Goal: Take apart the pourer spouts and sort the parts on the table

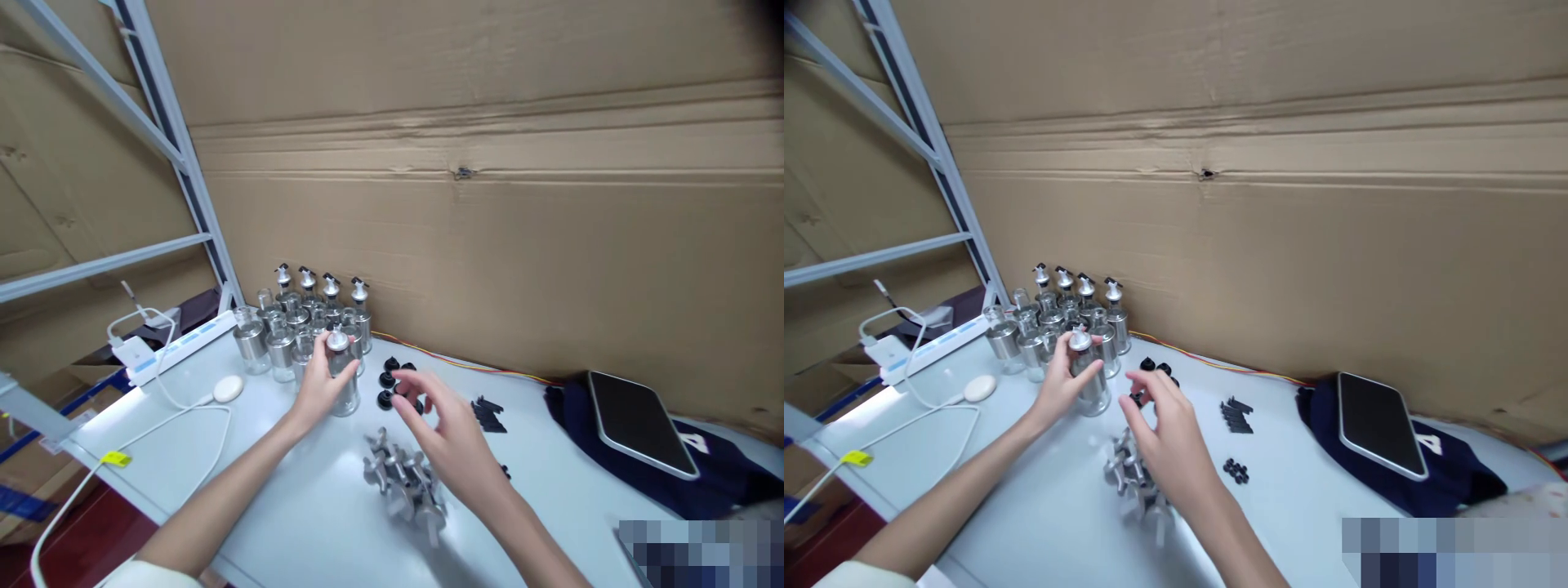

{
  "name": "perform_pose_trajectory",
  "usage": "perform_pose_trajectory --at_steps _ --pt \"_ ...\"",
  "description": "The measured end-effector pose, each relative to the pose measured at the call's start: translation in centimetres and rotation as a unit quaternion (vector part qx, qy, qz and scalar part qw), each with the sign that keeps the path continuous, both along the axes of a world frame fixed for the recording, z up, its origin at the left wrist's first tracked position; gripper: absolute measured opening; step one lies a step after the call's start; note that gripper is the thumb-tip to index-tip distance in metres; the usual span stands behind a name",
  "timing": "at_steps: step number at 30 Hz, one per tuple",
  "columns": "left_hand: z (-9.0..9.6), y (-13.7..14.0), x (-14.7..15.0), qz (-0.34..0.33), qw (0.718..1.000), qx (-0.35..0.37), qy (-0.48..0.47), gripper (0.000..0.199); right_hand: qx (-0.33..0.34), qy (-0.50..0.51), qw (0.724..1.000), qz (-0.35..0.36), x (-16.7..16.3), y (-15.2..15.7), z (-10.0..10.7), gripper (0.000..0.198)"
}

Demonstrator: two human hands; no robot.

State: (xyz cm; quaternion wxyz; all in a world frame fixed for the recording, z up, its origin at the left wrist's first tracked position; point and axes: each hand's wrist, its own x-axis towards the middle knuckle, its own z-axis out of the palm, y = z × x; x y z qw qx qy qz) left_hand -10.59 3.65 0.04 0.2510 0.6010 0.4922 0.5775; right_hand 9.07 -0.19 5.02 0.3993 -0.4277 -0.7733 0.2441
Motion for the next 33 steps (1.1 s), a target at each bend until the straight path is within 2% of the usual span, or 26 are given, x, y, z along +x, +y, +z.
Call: perform_pose_trajectory --at_steps 2,5,8,11,16,19,27,33 --pt "-0.5 0.0 0.0 0.013 1.000 0.004 0.013 0.045 0.024 -0.019 0.999 -0.012 -2.5 1.4 1.2 0.031" --pt "-1.4 0.2 0.1 0.036 0.999 0.007 0.020 0.054 0.057 -0.106 0.993 -0.021 -6.0 3.7 2.9 0.042" --pt "-1.9 0.3 0.2 0.049 0.998 0.014 0.029 0.057 0.058 -0.254 0.964 -0.055 -8.5 5.2 4.0 0.035" --pt "-1.9 0.3 0.6 0.063 0.997 0.021 0.036 0.044 0.061 -0.334 0.936 -0.091 -10.1 5.9 4.4 0.032" --pt "-1.0 0.1 1.2 0.081 0.996 0.004 0.035 0.026 0.079 -0.350 0.930 -0.077 -10.5 6.4 4.3 0.025" --pt "-0.6 0.1 1.2 0.073 0.997 -0.004 0.032 0.022 0.102 -0.348 0.931 -0.049 -10.0 6.7 4.2 0.024" --pt "-0.9 0.6 0.6 0.038 0.998 -0.008 0.048 0.032 0.164 -0.330 0.930 -0.002 -8.8 7.0 2.9 0.027" --pt "-1.1 0.5 0.7 0.037 0.998 -0.006 0.051 0.047 0.155 -0.291 0.944 0.012 -8.5 7.2 2.5 0.028"
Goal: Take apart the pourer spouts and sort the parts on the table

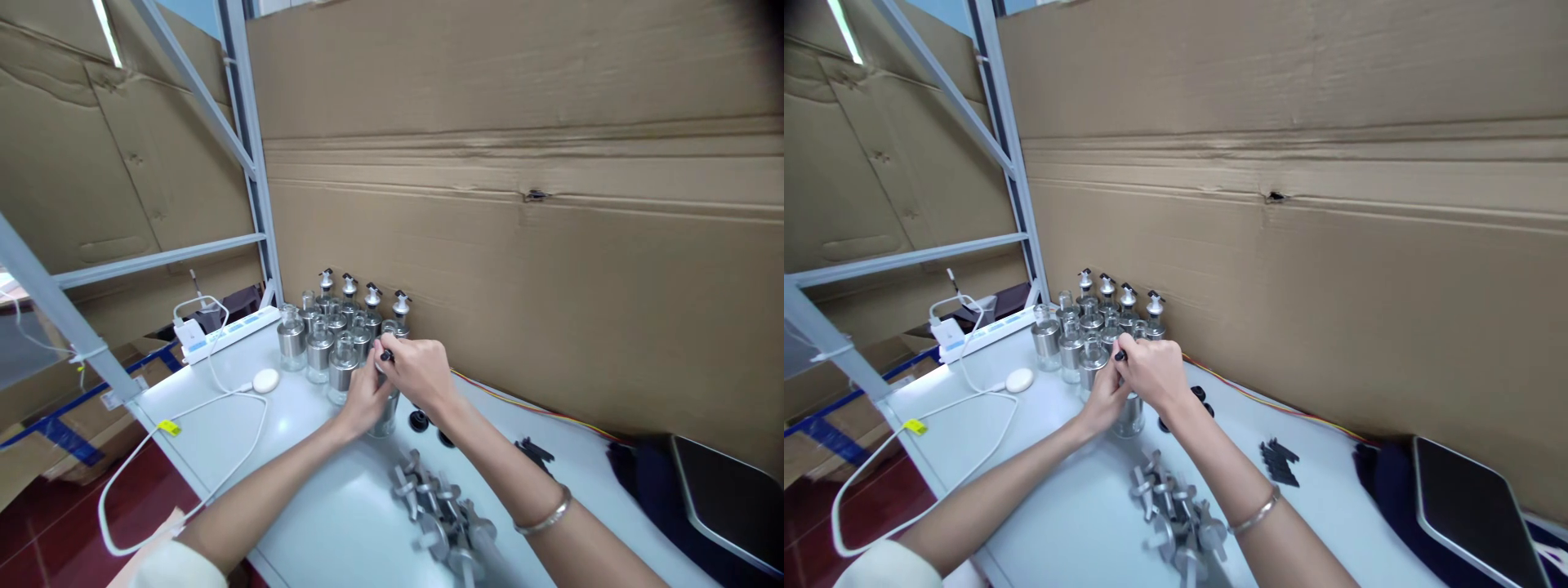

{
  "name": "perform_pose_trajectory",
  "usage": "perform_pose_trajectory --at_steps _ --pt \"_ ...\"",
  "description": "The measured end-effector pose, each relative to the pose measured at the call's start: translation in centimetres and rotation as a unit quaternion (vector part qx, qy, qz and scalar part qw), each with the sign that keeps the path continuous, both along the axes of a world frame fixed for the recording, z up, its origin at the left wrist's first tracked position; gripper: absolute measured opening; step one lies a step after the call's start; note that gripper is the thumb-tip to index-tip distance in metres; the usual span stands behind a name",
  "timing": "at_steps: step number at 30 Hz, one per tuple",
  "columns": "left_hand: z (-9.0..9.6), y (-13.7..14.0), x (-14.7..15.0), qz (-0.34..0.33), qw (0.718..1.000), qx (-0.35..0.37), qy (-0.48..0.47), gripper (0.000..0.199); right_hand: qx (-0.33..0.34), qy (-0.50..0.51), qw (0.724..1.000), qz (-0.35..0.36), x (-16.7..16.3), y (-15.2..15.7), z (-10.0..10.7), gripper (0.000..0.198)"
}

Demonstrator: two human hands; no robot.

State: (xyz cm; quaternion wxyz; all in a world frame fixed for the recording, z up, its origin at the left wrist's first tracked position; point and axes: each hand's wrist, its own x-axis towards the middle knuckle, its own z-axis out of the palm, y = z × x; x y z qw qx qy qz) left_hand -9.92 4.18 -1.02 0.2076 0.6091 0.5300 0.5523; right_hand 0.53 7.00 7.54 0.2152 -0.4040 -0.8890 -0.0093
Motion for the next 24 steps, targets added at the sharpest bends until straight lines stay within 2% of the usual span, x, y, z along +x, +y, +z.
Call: perform_pose_trajectory --at_steps 6,11,18,24 --pt "0.0 -0.1 -0.1 -0.013 1.000 -0.001 -0.005 0.045 -0.087 0.064 0.994 0.012 -0.2 0.8 0.8 0.028" --pt "0.4 -0.3 0.1 -0.011 1.000 -0.002 -0.007 0.035 -0.132 0.116 0.984 0.036 -0.3 1.6 0.2 0.030" --pt "0.3 -0.5 0.2 -0.011 1.000 0.011 0.003 0.029 -0.060 0.172 0.983 -0.009 0.0 0.3 -2.0 0.035" --pt "-0.3 -0.5 0.1 -0.002 1.000 0.028 0.015 0.035 0.025 0.100 0.995 -0.002 0.5 -0.9 -1.8 0.035"
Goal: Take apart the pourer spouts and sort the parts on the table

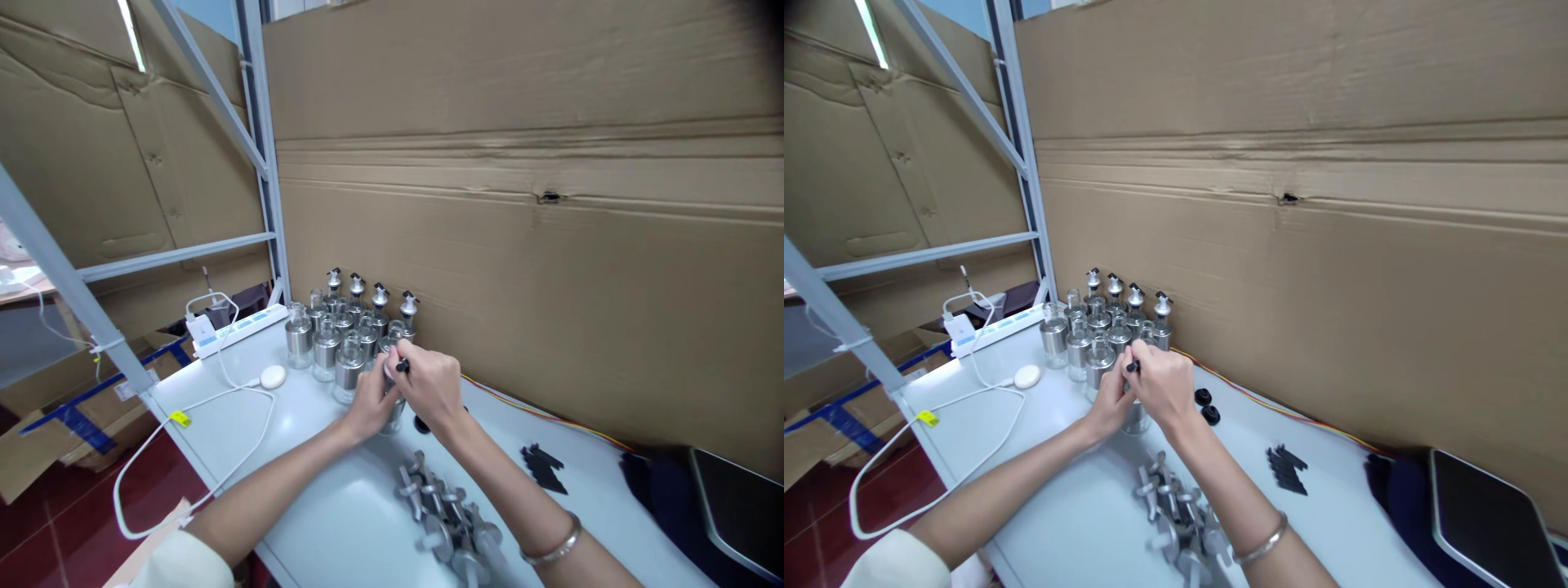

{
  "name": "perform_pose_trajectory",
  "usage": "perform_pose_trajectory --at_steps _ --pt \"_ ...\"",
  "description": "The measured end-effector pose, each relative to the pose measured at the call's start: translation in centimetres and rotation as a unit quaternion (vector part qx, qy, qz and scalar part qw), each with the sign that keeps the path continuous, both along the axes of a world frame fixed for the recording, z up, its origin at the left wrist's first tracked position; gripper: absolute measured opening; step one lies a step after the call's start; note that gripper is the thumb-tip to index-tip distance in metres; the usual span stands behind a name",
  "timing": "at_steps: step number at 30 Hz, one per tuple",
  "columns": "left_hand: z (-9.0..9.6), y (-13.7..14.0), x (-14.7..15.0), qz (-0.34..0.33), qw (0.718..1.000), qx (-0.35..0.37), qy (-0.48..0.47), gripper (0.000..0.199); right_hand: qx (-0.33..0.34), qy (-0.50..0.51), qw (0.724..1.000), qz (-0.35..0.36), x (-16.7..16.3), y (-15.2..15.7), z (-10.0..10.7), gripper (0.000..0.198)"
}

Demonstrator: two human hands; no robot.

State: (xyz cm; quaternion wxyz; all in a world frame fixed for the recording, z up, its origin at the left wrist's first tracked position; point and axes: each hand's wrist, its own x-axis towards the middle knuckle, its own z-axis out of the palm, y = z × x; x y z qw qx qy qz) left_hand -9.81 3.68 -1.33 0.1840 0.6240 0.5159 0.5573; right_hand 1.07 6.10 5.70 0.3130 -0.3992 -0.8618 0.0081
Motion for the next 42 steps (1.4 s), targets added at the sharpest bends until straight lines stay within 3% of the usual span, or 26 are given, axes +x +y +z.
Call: perform_pose_trajectory --at_steps 6,13,21,30,36,42 --pt "-0.4 0.3 -0.2 0.019 1.000 -0.009 -0.005 0.034 0.009 -0.097 0.995 0.009 -0.5 -0.5 1.8 0.021" --pt "0.1 -0.1 0.0 -0.002 1.000 -0.017 -0.006 0.036 -0.071 -0.119 0.989 -0.054 -1.0 -0.3 3.7 0.021" --pt "0.3 -0.3 0.1 -0.017 1.000 -0.016 -0.010 0.034 -0.148 -0.032 0.988 -0.030 -0.6 0.8 2.7 0.030" --pt "0.3 -0.2 0.1 -0.033 0.999 -0.013 -0.008 0.027 -0.110 0.033 0.993 -0.024 0.0 -0.2 0.4 0.037" --pt "-0.2 -0.1 -0.2 -0.022 1.000 -0.012 -0.017 0.043 -0.067 -0.029 0.997 -0.008 -0.2 -0.7 1.7 0.021" --pt "0.2 -0.1 -0.1 -0.037 0.999 -0.022 -0.018 0.042 -0.148 -0.047 0.988 0.003 -0.1 0.4 3.9 0.028"
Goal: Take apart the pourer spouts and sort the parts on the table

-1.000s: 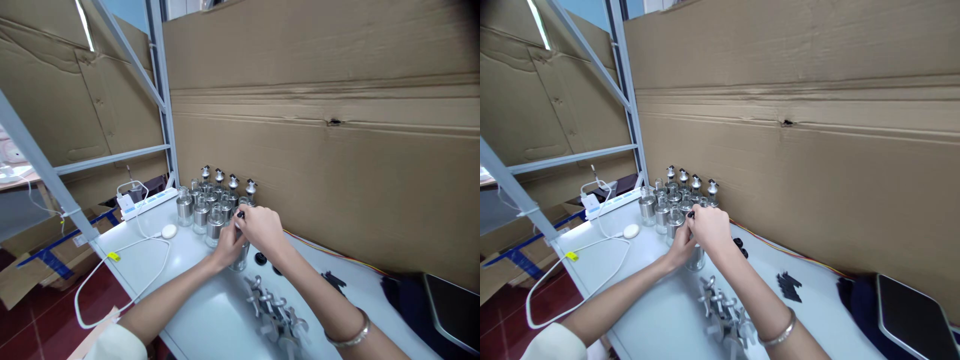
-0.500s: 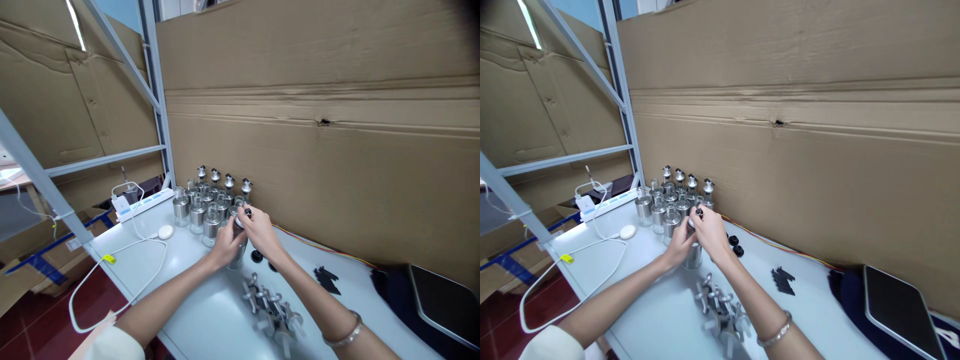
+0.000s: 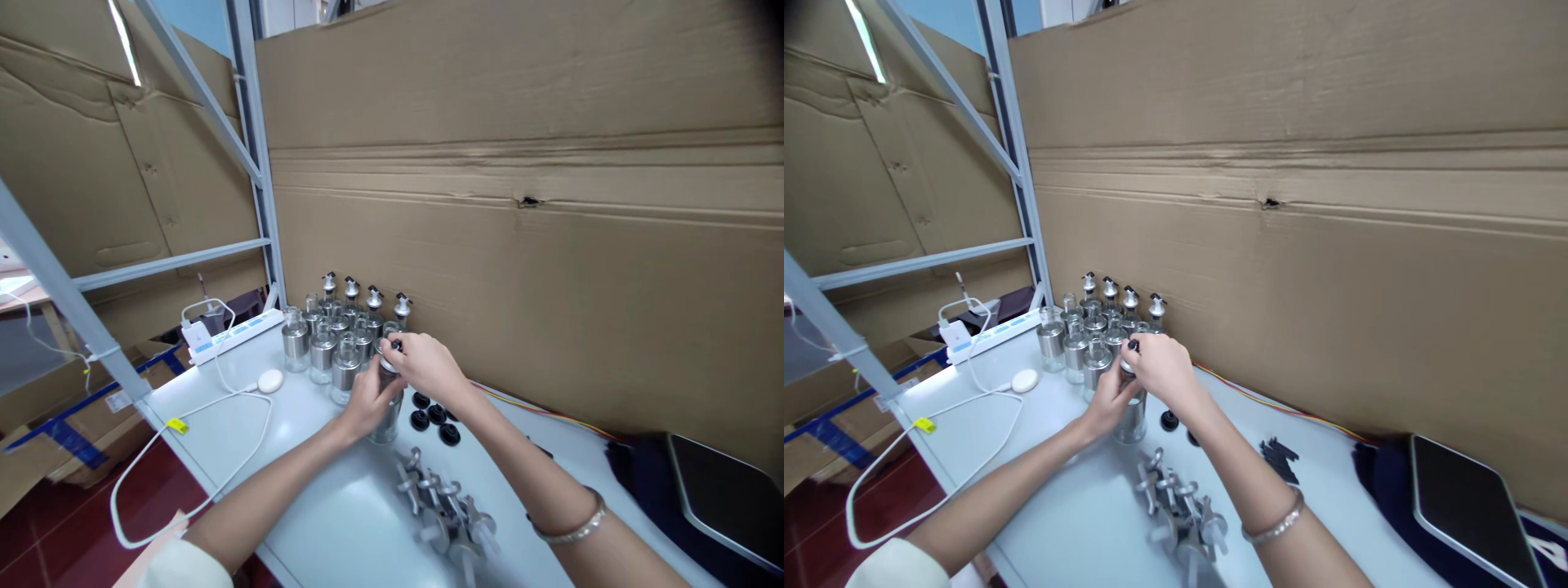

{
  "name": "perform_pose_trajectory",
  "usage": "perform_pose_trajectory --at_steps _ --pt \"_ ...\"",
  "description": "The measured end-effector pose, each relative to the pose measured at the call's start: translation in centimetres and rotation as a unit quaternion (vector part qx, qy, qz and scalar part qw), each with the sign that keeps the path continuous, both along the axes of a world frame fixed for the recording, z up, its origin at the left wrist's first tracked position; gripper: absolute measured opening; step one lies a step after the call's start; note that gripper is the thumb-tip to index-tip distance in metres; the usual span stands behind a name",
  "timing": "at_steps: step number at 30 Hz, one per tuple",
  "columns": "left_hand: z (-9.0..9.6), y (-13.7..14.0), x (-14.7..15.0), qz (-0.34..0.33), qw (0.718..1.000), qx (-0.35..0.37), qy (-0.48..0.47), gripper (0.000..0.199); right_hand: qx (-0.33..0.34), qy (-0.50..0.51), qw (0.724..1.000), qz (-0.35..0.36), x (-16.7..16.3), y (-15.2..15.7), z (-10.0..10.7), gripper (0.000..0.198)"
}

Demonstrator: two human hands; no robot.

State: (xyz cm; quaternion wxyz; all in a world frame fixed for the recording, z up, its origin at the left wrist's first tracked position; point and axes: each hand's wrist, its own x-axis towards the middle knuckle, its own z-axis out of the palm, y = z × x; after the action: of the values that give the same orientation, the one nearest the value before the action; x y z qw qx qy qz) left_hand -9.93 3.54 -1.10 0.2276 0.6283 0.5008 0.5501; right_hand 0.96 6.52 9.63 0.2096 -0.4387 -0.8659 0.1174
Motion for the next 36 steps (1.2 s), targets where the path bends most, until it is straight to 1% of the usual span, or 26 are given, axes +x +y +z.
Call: perform_pose_trajectory --at_steps 2,5,10,12,14,16,17,18,19,20,21,22,23,24,26,27,28,29,31,33,36 --pt "0.2 0.0 0.1 -0.009 1.000 -0.001 0.000 0.039 -0.033 0.017 0.999 -0.001 0.1 0.5 0.0 0.033" --pt "0.4 -0.1 0.2 -0.017 1.000 -0.001 0.000 0.033 -0.060 0.060 0.996 -0.004 0.1 0.8 -0.8 0.036" --pt "0.3 -0.1 0.0 -0.023 1.000 0.006 0.004 0.029 -0.060 0.121 0.991 -0.014 0.4 0.0 -2.2 0.035" --pt "0.1 -0.1 -0.2 -0.020 1.000 0.011 0.007 0.032 -0.022 0.117 0.993 -0.018 0.7 -0.4 -2.4 0.033" --pt "-0.2 0.1 -0.3 -0.013 1.000 0.017 0.013 0.034 0.056 0.088 0.995 0.003 0.9 -0.8 -2.4 0.029" --pt "-0.5 0.2 -0.4 -0.007 0.999 0.025 0.022 0.032 0.147 0.050 0.986 0.060 1.2 -0.9 -2.0 0.026" --pt "-0.5 0.2 -0.5 -0.005 0.999 0.030 0.026 0.030 0.180 0.042 0.978 0.096 1.3 -1.0 -1.7 0.026" --pt "-0.6 0.3 -0.6 -0.004 0.999 0.034 0.031 0.029 0.202 0.050 0.970 0.127 1.4 -1.0 -1.2 0.027" --pt "-0.6 0.3 -0.7 -0.005 0.999 0.039 0.035 0.027 0.208 0.076 0.965 0.142 1.6 -1.1 -0.8 0.029" --pt "-0.5 0.2 -0.8 -0.005 0.998 0.045 0.040 0.026 0.199 0.121 0.963 0.136 1.7 -1.1 -0.3 0.029" --pt "-0.5 0.2 -0.8 -0.005 0.998 0.052 0.044 0.026 0.174 0.181 0.962 0.110 1.9 -1.1 0.1 0.029" --pt "-0.5 0.1 -0.9 -0.004 0.997 0.063 0.049 0.027 0.132 0.245 0.958 0.073 2.1 -1.1 0.3 0.030" --pt "-0.5 0.1 -1.0 0.001 0.996 0.077 0.054 0.031 0.072 0.303 0.950 0.036 2.3 -1.0 0.4 0.030" --pt "-0.6 0.1 -1.1 0.008 0.994 0.094 0.061 0.035 -0.012 0.353 0.936 0.005 2.4 -0.9 0.3 0.031" --pt "-0.8 0.2 -1.3 0.028 0.987 0.136 0.081 0.040 -0.207 0.410 0.888 -0.029 2.6 -0.7 -0.6 0.031" --pt "-1.0 0.3 -1.4 0.037 0.982 0.159 0.095 0.040 -0.309 0.423 0.851 -0.037 2.6 -0.6 -1.3 0.029" --pt "-1.2 0.5 -1.5 0.046 0.976 0.180 0.110 0.040 -0.370 0.422 0.826 -0.041 2.6 -0.6 -2.1 0.025" --pt "-1.3 0.6 -1.6 0.055 0.970 0.199 0.126 0.039 -0.409 0.420 0.809 -0.042 2.5 -0.7 -3.0 0.022" --pt "-1.5 0.8 -1.7 0.073 0.959 0.228 0.151 0.038 -0.452 0.422 0.785 -0.036 2.2 -1.0 -4.4 0.016" --pt "-1.7 0.8 -1.9 0.106 0.944 0.254 0.180 0.038 -0.472 0.435 0.766 -0.031 1.8 -1.4 -5.2 0.012" --pt "-1.9 0.9 -2.1 0.175 0.902 0.298 0.257 0.038 -0.479 0.451 0.752 -0.037 1.3 -1.8 -5.7 0.008"
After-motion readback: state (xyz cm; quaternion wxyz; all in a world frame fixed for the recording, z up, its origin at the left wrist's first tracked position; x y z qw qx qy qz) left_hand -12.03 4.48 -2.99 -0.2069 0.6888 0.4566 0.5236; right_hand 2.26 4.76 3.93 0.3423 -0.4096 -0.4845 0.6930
